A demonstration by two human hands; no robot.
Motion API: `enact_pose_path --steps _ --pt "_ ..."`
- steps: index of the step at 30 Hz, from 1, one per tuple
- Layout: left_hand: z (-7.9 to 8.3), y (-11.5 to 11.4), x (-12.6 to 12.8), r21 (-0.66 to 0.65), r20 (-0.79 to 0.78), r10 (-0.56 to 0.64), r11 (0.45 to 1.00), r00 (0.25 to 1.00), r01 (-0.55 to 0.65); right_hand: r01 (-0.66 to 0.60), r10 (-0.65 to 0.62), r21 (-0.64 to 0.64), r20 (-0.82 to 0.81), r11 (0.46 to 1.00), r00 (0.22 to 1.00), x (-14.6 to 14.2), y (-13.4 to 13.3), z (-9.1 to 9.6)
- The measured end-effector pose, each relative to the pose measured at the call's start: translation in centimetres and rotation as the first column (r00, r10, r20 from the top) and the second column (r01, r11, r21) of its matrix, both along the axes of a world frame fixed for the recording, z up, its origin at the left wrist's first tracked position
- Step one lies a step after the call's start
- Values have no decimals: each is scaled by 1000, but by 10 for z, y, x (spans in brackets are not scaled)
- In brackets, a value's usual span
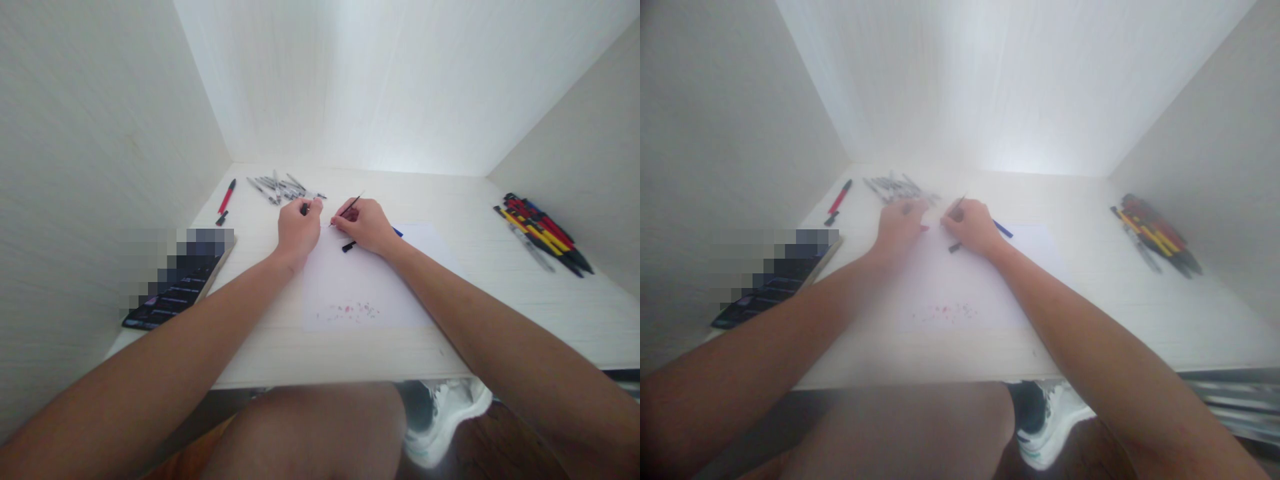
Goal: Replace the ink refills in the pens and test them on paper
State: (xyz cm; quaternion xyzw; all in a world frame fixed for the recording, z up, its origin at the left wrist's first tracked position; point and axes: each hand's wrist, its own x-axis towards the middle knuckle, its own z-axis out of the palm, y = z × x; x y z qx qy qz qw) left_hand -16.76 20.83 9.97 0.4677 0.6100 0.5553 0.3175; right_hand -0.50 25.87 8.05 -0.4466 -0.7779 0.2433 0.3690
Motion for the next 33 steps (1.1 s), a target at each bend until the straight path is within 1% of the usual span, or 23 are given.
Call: enact_pose_path --steps 3,11,15,17,22,27,33 --pt "1 -1 0 -12 -21 8 1000 1000 -8 -2 2 -5 13 1000 1000 0 1 0" --pt "3 -2 1 -15 4 -2 1000 1000 2 9 -9 12 -5 1000 1000 1 1 0" --pt "3 -2 1 -22 19 -12 1000 1000 12 14 -14 3 -16 1000 1000 2 2 -1" --pt "3 -2 1 -8 25 -19 1000 999 20 16 -16 -5 -7 1000 1000 2 1 -1" --pt "2 -2 1 -23 11 -8 1000 1000 8 -5 5 -23 20 1000 1000 1 0 2" --pt "3 -2 0 -10 14 -22 1000 1000 22 9 -9 -22 -8 1000 1000 2 1 1" --pt "4 -3 0 -26 6 -25 999 1000 25 -6 6 -35 -5 999 1000 2 3 -1"
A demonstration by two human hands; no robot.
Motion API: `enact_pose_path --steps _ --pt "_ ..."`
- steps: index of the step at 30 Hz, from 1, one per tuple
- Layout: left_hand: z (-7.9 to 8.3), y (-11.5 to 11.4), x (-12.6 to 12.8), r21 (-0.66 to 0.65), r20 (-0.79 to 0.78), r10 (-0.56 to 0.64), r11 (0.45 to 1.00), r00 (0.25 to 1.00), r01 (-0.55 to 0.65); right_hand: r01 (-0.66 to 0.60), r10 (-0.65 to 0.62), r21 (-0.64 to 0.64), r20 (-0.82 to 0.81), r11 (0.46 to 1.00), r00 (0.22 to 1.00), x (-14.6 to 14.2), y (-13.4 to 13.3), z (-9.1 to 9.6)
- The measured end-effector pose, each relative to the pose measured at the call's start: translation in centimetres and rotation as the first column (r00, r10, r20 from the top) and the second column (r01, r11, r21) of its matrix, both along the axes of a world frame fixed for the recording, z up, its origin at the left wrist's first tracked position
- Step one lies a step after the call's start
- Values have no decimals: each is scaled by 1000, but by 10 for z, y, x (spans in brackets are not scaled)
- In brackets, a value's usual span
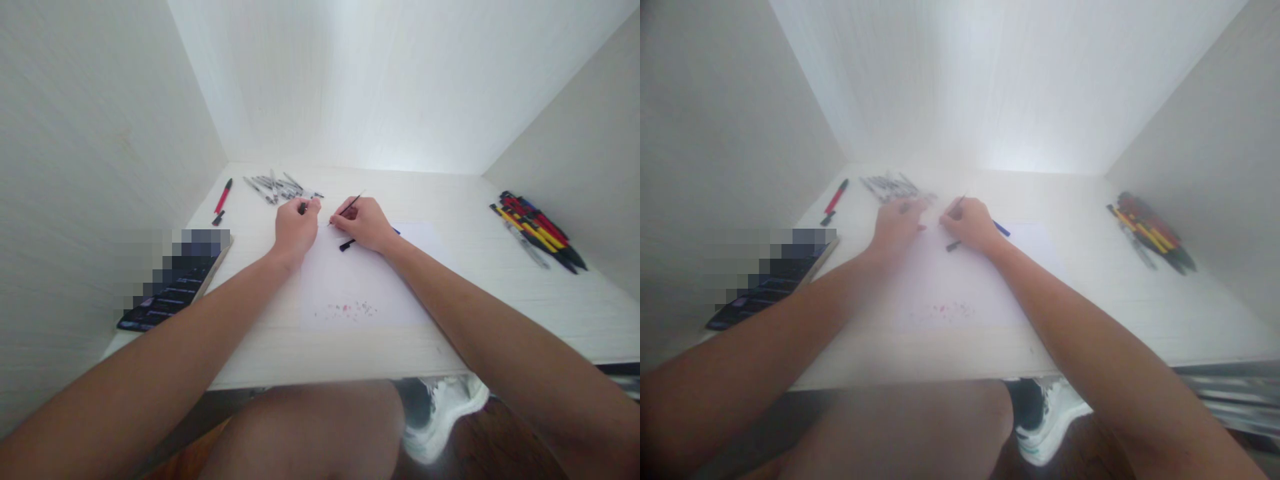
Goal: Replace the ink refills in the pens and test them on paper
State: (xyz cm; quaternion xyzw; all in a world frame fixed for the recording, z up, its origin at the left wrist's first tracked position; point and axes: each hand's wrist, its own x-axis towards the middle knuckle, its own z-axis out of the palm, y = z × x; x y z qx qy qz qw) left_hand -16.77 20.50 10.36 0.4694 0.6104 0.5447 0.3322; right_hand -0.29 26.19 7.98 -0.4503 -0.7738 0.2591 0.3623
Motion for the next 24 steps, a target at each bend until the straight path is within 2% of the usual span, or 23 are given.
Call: enact_pose_path --steps 7,10,13,17,20,24 --pt "3 -2 1 -23 6 12 1000 1000 -12 -18 16 -38 -45 999 999 2 -2 5" --pt "2 -2 1 -7 12 11 1000 1000 -11 -7 -10 -92 -184 996 983 5 -1 5" --pt "0 0 0 2 -16 16 1000 1000 -16 -35 -33 -170 -383 985 923 5 -2 5" --pt "-5 2 -1 37 -146 -21 999 989 27 -98 -87 -281 -580 955 810 1 -5 8" --pt "-10 3 -3 103 -273 -58 991 960 89 -138 -133 -348 -651 927 747 0 -9 14" --pt "-14 3 -5 134 -331 -69 984 941 119 -169 -140 -385 -656 907 741 1 -9 17"
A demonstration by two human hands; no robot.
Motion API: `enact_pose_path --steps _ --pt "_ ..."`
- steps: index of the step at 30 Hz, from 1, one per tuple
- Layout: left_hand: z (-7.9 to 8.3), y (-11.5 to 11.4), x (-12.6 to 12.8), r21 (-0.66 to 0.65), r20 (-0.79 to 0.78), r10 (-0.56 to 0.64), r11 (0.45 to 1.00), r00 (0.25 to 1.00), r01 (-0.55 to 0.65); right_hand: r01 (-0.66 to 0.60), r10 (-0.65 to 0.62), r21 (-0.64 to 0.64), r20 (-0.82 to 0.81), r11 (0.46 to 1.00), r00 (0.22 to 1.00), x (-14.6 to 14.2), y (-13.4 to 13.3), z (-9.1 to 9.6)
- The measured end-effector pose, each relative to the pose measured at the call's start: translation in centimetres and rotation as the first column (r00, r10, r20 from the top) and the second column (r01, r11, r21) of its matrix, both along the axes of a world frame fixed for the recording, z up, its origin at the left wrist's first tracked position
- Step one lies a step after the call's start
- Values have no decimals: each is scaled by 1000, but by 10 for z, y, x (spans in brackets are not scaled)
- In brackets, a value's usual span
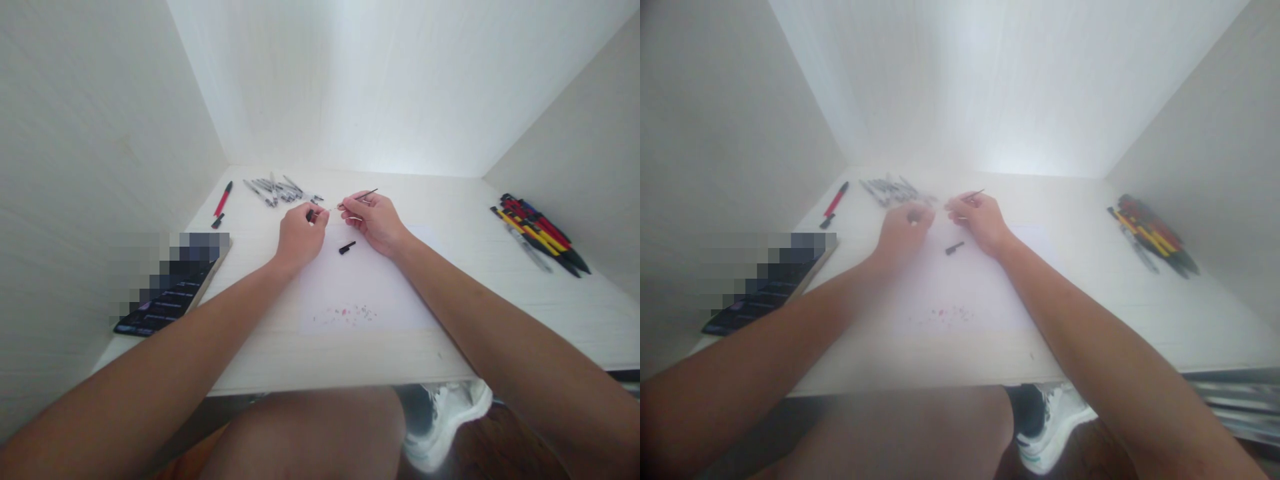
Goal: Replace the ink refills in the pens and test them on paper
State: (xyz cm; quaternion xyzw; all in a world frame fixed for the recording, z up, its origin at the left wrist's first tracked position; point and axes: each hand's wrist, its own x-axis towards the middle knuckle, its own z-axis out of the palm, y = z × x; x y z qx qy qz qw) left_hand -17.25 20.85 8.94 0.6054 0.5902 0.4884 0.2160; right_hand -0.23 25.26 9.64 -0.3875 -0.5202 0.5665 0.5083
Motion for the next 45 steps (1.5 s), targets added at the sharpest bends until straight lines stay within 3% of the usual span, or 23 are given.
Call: enact_pose_path --steps 20,31,40,45 --pt "3 -4 1 -2 -2 -20 1000 1000 20 -75 68 75 94 994 993 3 2 -3" --pt "2 -8 4 79 4 -78 994 997 77 -145 146 -31 51 989 988 5 -4 8" --pt "4 -9 7 59 74 -102 993 992 98 -237 239 -45 40 970 970 5 -7 10" --pt "4 -9 6 87 88 -102 992 991 95 -223 224 -13 70 975 972 5 -7 9"
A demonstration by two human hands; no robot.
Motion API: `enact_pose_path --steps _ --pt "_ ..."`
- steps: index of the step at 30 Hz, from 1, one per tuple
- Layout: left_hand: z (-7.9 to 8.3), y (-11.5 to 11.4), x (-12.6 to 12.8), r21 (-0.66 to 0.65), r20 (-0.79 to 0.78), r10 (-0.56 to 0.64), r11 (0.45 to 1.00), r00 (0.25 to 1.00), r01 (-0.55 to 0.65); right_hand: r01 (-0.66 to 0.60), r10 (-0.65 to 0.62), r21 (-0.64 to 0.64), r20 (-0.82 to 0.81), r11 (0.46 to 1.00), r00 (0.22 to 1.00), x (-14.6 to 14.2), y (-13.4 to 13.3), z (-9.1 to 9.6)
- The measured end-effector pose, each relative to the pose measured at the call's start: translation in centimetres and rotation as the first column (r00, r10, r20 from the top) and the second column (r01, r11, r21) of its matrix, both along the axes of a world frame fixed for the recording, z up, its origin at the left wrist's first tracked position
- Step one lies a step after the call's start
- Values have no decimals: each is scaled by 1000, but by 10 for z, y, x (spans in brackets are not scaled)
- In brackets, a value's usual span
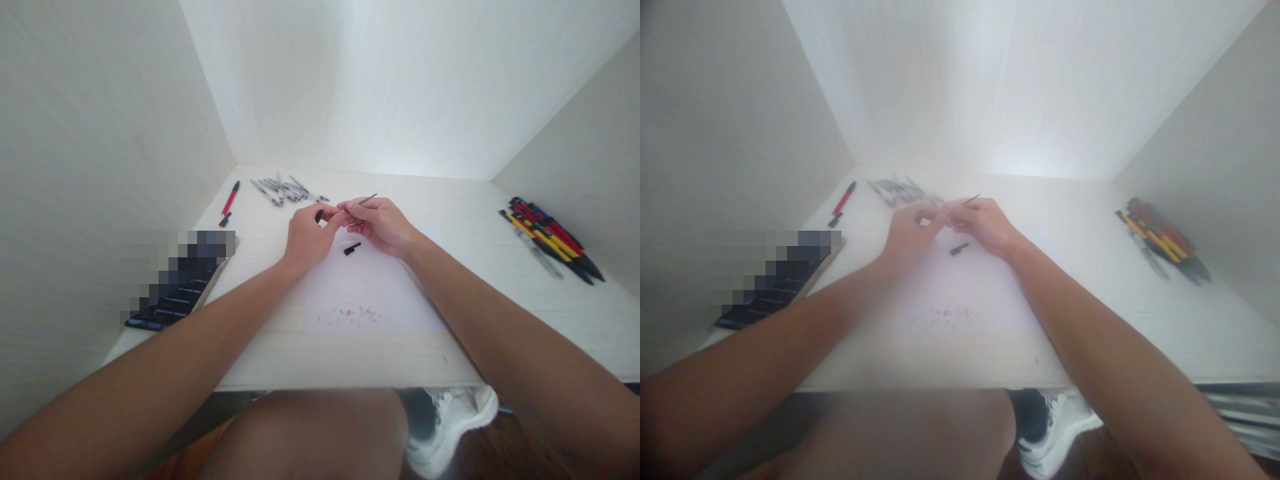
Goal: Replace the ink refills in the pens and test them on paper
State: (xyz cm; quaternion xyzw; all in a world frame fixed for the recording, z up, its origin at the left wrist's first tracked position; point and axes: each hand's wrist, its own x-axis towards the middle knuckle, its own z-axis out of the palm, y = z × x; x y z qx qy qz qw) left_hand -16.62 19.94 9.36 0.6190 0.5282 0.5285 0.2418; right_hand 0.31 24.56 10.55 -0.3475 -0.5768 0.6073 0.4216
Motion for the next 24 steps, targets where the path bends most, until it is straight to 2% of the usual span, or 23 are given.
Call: enact_pose_path --steps 9,14,17,20,24 --pt "2 -1 -2 32 25 4 999 1000 -5 30 -30 -14 0 999 1000 -2 -2 3" --pt "-2 1 -2 46 42 16 999 999 -18 41 -42 -16 -22 999 999 -1 -1 3" --pt "-3 3 0 11 44 65 998 997 -65 76 -77 -21 -47 997 996 0 0 4" --pt "2 2 2 -41 79 92 995 993 -89 143 -145 -44 -48 989 988 3 1 7" --pt "13 -2 3 -153 227 38 988 973 -3 193 -196 -53 -43 980 980 6 3 11"
